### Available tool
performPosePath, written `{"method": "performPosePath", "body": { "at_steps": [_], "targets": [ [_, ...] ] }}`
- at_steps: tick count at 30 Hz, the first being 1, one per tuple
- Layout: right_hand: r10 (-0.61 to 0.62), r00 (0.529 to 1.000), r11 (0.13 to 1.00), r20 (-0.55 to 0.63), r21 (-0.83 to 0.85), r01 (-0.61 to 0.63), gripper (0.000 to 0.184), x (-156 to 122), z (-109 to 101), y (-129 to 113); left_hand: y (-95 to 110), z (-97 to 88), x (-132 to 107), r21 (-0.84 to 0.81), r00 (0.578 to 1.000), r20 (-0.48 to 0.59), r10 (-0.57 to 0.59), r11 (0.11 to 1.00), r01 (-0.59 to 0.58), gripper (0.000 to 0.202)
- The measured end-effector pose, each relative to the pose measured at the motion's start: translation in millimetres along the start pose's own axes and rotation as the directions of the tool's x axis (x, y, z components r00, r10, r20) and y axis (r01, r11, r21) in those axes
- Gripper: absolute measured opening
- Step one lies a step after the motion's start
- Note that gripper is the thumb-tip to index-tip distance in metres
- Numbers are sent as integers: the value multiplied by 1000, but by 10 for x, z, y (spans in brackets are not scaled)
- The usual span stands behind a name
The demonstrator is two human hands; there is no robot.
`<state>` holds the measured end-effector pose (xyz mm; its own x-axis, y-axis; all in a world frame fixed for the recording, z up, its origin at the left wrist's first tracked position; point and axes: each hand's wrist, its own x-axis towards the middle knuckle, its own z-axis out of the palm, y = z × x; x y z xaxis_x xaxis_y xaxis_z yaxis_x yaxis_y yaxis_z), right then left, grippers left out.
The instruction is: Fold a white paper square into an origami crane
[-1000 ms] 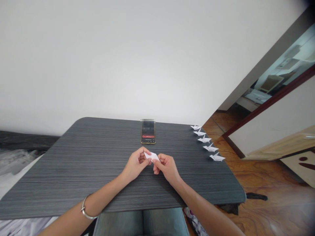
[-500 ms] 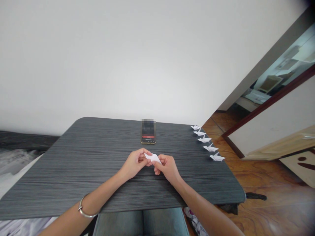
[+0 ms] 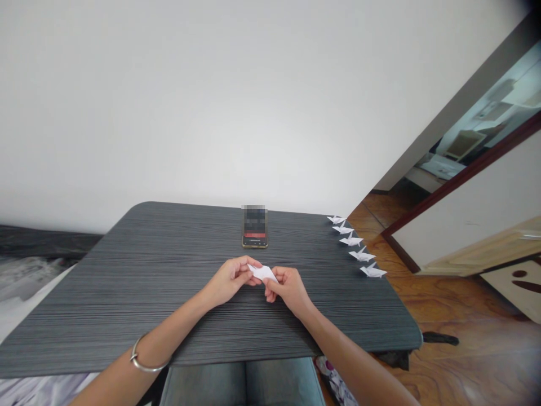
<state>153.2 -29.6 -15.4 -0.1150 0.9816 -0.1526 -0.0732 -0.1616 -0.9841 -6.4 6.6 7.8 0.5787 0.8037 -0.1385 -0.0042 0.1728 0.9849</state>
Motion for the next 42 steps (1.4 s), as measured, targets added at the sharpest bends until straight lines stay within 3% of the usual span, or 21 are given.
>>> {"method": "performPosePath", "body": {
  "at_steps": [6,17,28,37,42],
  "targets": [
    [9,1000,1000,7,11,-9,18,-11,36,-34,-41,46,22,92,993,-110,33,996,-23,24],
    [-2,995,999,97,36,-1,23,-14,-19,-9,-46,-60,34,139,987,-152,55,990,-33,22],
    [-79,988,991,133,121,63,51,-42,-74,-56,-65,-157,67,35,985,-175,-3,999,9,27],
    [-106,983,975,152,212,73,50,-45,-120,-40,-29,-161,65,-25,984,-175,-26,999,22,29],
    [-79,993,967,88,248,55,46,-24,-117,-32,-37,-149,68,-44,980,-197,-18,999,10,31]
  ]
}}
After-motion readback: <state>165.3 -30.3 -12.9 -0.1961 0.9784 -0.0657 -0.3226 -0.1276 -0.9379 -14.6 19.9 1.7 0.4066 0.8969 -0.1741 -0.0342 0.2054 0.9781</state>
